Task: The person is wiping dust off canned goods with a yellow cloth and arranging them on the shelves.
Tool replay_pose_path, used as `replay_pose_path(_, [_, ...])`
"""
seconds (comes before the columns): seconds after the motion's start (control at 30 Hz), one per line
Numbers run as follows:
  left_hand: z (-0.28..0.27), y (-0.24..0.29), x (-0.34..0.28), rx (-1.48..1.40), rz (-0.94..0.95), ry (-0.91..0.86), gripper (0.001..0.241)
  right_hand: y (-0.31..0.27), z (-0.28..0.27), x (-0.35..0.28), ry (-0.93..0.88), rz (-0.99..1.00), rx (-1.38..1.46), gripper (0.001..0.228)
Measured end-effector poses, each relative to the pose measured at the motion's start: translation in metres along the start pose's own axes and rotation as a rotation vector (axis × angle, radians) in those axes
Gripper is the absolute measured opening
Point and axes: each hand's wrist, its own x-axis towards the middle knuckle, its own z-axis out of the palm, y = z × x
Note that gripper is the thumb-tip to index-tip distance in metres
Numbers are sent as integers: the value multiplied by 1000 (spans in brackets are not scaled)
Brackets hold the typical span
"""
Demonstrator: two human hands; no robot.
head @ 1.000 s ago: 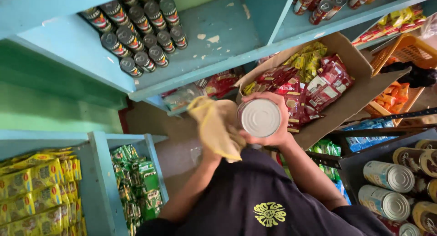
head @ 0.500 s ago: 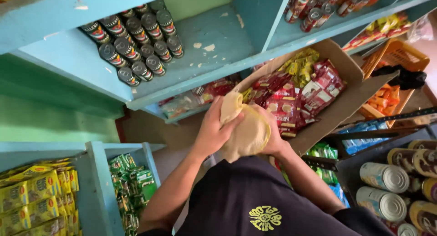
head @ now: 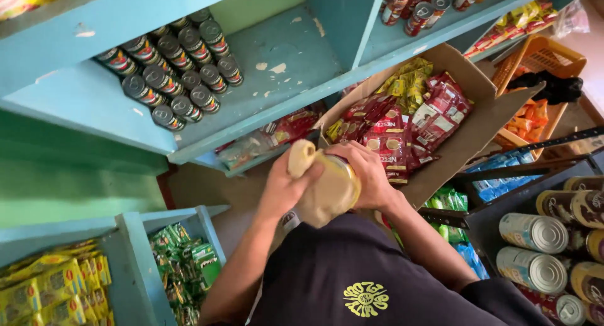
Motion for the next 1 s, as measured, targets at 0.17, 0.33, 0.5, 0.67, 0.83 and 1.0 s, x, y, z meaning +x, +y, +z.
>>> replay_pose_path(0.17, [12, -6, -1, 95, -6, -55, 73, 4, 3, 1, 21, 18, -34, 63])
replay_pose_path(0.33, [22, -10, 15, 177, -78, 20, 59, -14, -4, 12, -1, -11, -2, 55])
replay_pose_path(0.5, [10, -13, 20, 9, -135, -50, 35, -7, -16, 7, 44, 7, -30, 70])
replay_pose_path(0.67, [23, -12, 6, 99, 55, -106, 68, -2, -11, -6, 5, 25, -100, 56])
replay_pose_path(0.83, [32, -19, 12, 146, 104, -26, 55, -34, -24, 22, -42, -19, -156, 41])
replay_pose_path(1.0, [29, 2, -2, 110, 103, 173, 27, -5, -7, -6, -13, 34, -1, 60])
